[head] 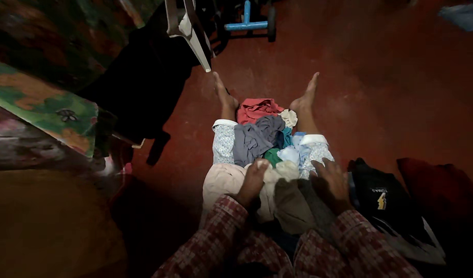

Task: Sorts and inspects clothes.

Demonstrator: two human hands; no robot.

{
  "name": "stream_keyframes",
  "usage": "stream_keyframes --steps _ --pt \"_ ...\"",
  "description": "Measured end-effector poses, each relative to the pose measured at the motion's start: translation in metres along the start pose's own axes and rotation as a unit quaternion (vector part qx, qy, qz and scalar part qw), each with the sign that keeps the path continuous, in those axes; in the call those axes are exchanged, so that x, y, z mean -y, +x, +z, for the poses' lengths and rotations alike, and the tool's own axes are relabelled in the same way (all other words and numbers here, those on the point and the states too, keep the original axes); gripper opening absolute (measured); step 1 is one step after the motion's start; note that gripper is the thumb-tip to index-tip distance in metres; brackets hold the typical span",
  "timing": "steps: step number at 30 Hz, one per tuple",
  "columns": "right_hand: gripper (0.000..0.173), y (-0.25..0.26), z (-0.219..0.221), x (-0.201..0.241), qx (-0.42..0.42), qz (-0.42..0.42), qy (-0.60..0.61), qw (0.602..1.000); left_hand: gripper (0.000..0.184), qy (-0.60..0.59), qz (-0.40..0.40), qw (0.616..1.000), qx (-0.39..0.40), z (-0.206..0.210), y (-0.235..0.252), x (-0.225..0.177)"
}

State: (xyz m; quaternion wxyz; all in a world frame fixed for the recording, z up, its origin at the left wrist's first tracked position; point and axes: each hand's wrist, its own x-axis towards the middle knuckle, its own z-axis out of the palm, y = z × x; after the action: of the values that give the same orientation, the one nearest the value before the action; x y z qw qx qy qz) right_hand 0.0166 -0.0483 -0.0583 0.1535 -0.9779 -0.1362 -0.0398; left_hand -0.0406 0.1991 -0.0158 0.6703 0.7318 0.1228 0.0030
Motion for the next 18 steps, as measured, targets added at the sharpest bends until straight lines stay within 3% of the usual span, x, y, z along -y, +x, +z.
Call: stream_keyframes --steps 4,13,15,18 --pt "0.039 0.001 0.0 0.001 -0.002 0.002 0.005 1.0 0.025 -0.281 -0.046 0.956 -0.076 -0.012 0.003 0.003" --pt "0.039 -0.002 0.0 -0.003 -0.003 -0.005 0.035 0.999 0.021 -0.411 -0.084 0.905 -0.078 -0.016 0.001 0.006" --pt "0.037 -0.01 0.002 -0.003 -0.054 -0.029 0.082 0.995 0.022 -0.376 -0.064 0.921 -0.073 -0.016 -0.002 0.007" --pt "0.032 -0.028 -0.001 0.015 -0.143 -0.064 0.224 0.962 0.029 -0.084 0.048 0.995 0.015 -0.014 -0.014 0.006"
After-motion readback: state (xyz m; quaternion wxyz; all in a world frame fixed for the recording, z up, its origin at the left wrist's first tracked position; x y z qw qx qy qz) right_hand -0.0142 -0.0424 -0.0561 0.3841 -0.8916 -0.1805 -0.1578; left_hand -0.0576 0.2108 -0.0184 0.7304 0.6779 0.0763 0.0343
